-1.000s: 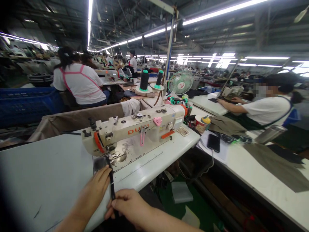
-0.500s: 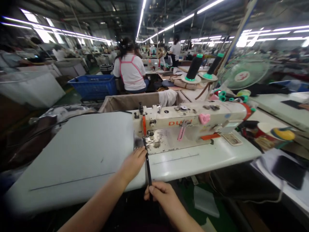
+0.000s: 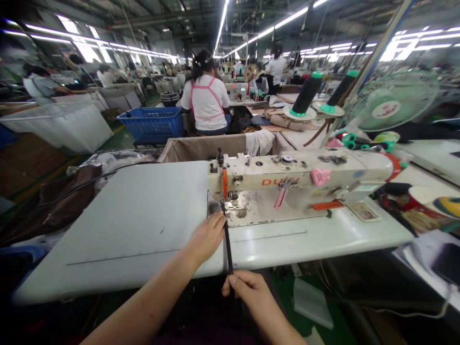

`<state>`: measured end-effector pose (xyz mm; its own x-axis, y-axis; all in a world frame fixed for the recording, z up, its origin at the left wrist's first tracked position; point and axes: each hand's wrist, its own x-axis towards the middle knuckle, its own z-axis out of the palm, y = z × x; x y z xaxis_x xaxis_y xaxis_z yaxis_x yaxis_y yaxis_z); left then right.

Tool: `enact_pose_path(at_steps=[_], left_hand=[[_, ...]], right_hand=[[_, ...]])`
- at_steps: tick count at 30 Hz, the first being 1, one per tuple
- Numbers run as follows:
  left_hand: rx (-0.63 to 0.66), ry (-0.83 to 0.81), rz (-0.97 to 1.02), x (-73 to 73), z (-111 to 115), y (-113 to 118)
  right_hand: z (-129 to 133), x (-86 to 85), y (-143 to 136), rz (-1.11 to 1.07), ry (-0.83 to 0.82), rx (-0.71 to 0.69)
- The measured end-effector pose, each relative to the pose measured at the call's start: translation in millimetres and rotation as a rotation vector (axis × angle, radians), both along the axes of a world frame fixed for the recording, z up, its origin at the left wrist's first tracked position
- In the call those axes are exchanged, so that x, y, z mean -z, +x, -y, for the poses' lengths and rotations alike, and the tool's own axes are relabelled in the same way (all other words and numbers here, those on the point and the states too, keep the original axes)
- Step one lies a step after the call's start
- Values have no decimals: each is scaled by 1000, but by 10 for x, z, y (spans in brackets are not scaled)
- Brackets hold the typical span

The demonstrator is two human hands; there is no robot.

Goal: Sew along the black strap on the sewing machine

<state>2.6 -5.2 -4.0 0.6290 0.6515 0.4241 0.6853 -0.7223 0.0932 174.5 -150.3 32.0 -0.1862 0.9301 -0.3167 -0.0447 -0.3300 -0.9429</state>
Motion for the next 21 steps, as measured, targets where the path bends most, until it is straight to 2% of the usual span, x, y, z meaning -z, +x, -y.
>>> enact_pose_path(at_steps=[6,13,21], left_hand=[[30,13,-23,47,1,-41],[33,-2,-20,-28,14,-33],[44,-32,-44,-74,5,-42]], right_hand=[[4,10,4,-26,-8,11],[-12,52,8,-55,-18,16],[-154,10,-23,72,36,34]])
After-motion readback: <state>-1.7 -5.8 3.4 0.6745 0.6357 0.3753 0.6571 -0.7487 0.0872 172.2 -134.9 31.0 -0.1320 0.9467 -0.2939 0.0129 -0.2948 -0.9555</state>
